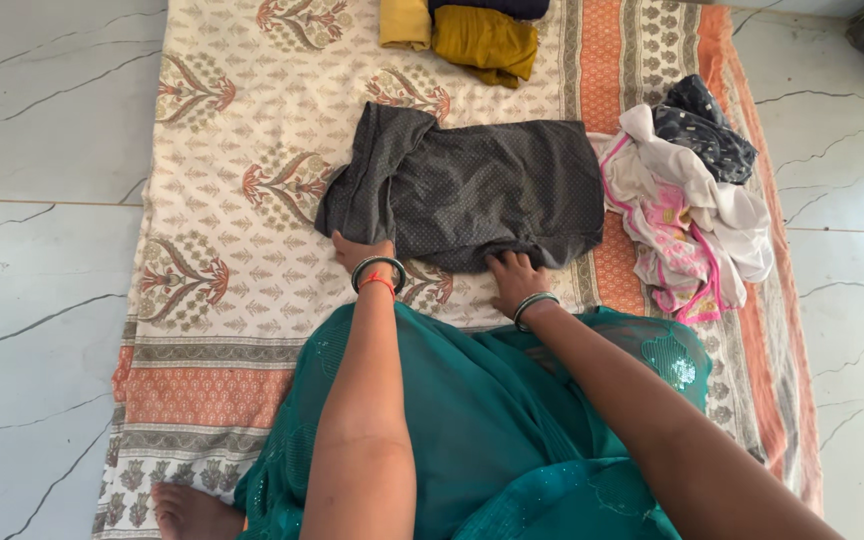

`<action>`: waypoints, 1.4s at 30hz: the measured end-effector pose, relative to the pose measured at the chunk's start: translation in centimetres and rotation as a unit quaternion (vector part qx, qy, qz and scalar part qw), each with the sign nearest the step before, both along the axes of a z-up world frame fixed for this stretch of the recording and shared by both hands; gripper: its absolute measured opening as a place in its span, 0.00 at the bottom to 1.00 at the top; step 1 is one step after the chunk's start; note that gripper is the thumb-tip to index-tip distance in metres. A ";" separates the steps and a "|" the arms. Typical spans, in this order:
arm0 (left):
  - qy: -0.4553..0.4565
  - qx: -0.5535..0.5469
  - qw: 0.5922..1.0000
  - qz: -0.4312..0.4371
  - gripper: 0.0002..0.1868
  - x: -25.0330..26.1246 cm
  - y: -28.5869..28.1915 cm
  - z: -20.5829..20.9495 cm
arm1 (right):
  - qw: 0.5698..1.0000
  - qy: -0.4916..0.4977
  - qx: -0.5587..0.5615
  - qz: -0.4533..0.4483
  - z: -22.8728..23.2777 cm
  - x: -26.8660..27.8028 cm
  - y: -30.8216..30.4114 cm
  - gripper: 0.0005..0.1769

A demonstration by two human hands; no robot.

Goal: The person sits on a patterned mat and folds several garments by hand. They fold a mustard-colored top, a dark gray polka-dotted top, and a white top with pink trim, placing each folded item into a neat stack.

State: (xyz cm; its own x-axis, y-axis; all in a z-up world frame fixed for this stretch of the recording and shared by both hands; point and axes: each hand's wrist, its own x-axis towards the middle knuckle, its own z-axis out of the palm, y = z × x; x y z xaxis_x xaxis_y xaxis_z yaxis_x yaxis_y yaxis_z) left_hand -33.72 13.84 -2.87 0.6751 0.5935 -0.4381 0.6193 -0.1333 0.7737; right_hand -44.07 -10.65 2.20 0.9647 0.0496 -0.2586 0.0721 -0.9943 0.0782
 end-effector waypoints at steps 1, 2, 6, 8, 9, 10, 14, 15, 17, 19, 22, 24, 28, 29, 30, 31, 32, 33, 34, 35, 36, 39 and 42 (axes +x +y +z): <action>0.023 -0.037 0.999 -0.016 0.53 -0.3 0.3 0.6 | 1.000 0.003 -0.003 -0.002 0.2 -0.3 0.1 0.49; 0.045 -0.075 0.996 -0.030 0.54 -0.3 0.5 1.3 | 1.000 0.005 -0.006 -0.004 0.4 -0.2 0.0 0.50; 0.105 0.044 0.985 -0.131 0.27 0.0 0.9 2.0 | 0.999 0.051 0.005 -0.015 -2.5 0.6 -1.3 0.51; 0.099 0.051 0.987 -0.118 0.16 0.1 0.8 0.9 | 0.999 0.034 0.004 0.030 -5.1 0.9 -2.9 0.41; 0.051 0.040 0.994 -0.089 0.14 0.3 0.8 0.2 | 0.998 0.025 0.004 0.053 -6.3 1.1 -3.9 0.37; 0.002 0.029 0.998 -0.061 0.12 0.5 0.7 -0.5 | 0.997 0.006 0.015 0.076 -7.2 1.4 -4.9 0.30; -0.123 -0.208 0.970 -0.010 0.18 1.3 0.8 -2.8 | 0.991 0.034 0.129 0.026 -6.9 2.9 -6.2 0.19; -0.120 -0.226 0.967 -0.017 0.19 1.6 0.8 -3.1 | 0.982 0.068 0.174 -0.024 -5.7 3.4 -6.3 0.19; -0.111 -0.263 0.958 -0.030 0.22 1.9 0.9 -3.2 | 0.959 0.113 0.255 -0.054 -2.3 4.6 -6.5 0.20; -0.116 -0.230 0.966 -0.029 0.19 2.2 1.5 -2.7 | 0.916 0.180 0.349 -0.086 1.9 5.2 -7.5 0.21; -0.187 -0.351 0.914 0.079 0.13 3.1 2.0 -0.7 | 0.866 0.141 0.458 0.147 8.6 6.4 -10.5 0.15; -0.281 -0.470 0.831 0.097 0.26 4.1 3.1 0.8 | 0.614 0.132 0.771 -0.110 11.6 6.7 -12.4 0.12; -0.367 -0.496 0.783 0.076 0.27 4.8 3.7 0.6 | 0.421 -0.098 0.875 -0.218 13.4 7.9 -14.7 0.08; -0.342 -0.469 0.811 0.078 0.28 5.1 3.5 0.1 | 0.418 -0.122 0.862 -0.261 13.1 7.9 -14.9 0.09; -0.316 -0.442 0.836 0.079 0.29 5.6 3.1 -0.6 | 0.545 -0.127 0.795 -0.235 12.5 7.6 -15.0 0.09; -0.291 -0.423 0.853 0.096 0.29 5.8 2.6 -1.5 | 0.660 -0.130 0.711 -0.206 11.5 6.7 -15.0 0.09; -0.265 -0.403 0.868 0.115 0.29 5.5 2.1 -2.6 | 0.761 -0.128 0.612 -0.172 10.6 6.1 -14.8 0.10; -0.237 -0.383 0.883 0.133 0.29 5.2 1.6 -3.5 | 0.696 -0.107 0.675 -0.221 9.9 5.9 -14.7 0.10; -0.196 -0.346 0.912 0.103 0.27 4.6 1.1 -4.3 | 0.623 -0.084 0.730 -0.268 9.2 5.7 -14.5 0.10; -0.155 -0.308 0.936 0.073 0.27 4.0 0.7 -4.7 | 0.543 -0.061 0.777 -0.312 8.9 5.8 -14.3 0.11; -0.104 -0.364 0.923 0.074 0.27 3.2 0.2 -4.8 | 0.532 -0.053 0.786 -0.310 8.8 5.6 -14.3 0.11; 0.016 -0.478 0.878 0.035 0.30 1.1 -1.3 -2.6 | 0.504 0.000 0.813 -0.292 10.2 5.2 -13.4 0.10; 0.073 -0.492 0.865 -0.067 0.39 -0.1 -3.0 1.0 | 0.494 0.105 0.829 -0.239 12.8 3.6 -11.3 0.12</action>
State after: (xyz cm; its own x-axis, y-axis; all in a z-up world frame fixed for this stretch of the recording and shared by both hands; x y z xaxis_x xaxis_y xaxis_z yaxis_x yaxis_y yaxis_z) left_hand -33.79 10.82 -1.90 0.6043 -0.1940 -0.7728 0.7497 0.4666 0.4692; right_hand -40.47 -22.00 15.02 0.9290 0.1415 -0.3421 -0.3694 0.4141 -0.8319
